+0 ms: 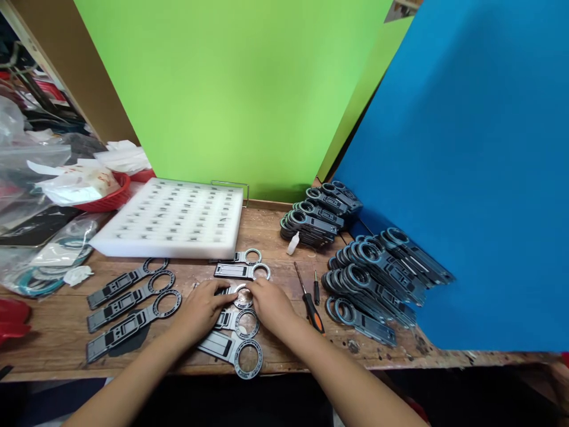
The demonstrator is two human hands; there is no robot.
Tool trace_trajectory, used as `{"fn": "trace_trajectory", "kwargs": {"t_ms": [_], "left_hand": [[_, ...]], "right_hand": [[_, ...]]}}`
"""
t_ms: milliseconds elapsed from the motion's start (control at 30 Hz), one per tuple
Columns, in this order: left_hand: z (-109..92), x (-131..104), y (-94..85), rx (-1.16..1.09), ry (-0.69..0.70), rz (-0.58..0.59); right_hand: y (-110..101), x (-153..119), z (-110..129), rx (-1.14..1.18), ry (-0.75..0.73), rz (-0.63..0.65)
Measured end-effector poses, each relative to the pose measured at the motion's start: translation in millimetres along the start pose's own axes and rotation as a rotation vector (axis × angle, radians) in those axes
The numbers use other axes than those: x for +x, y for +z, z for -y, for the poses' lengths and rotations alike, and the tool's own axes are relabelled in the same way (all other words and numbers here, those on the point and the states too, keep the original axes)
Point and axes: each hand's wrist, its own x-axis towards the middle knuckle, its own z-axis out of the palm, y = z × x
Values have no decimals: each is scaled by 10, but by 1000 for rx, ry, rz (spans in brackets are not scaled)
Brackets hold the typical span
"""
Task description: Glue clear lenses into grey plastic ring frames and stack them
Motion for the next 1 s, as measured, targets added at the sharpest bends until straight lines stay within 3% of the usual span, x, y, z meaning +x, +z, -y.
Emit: {"fn": "trace_trajectory", "kwargs": {"t_ms": [200, 333, 500, 767, 900, 1000], "left_hand": [[13, 43, -10, 3, 148, 86], [-16, 107, -67, 17, 218, 146], [-84, 161, -123, 50, 207, 180], [-89, 189, -116, 53, 235, 222], [-153, 243, -137, 84, 225, 228], [-213, 267, -170, 103, 221, 224]], "right_hand": [[97, -341, -105, -95, -171, 5], [124, -296, -100, -22, -133, -12], [189, -255, -72, 24, -103, -75], [103, -189, 71, -37, 95, -40], [-33, -33, 92, -86, 60, -15], [-281, 370, 134, -93, 6, -128]]}}
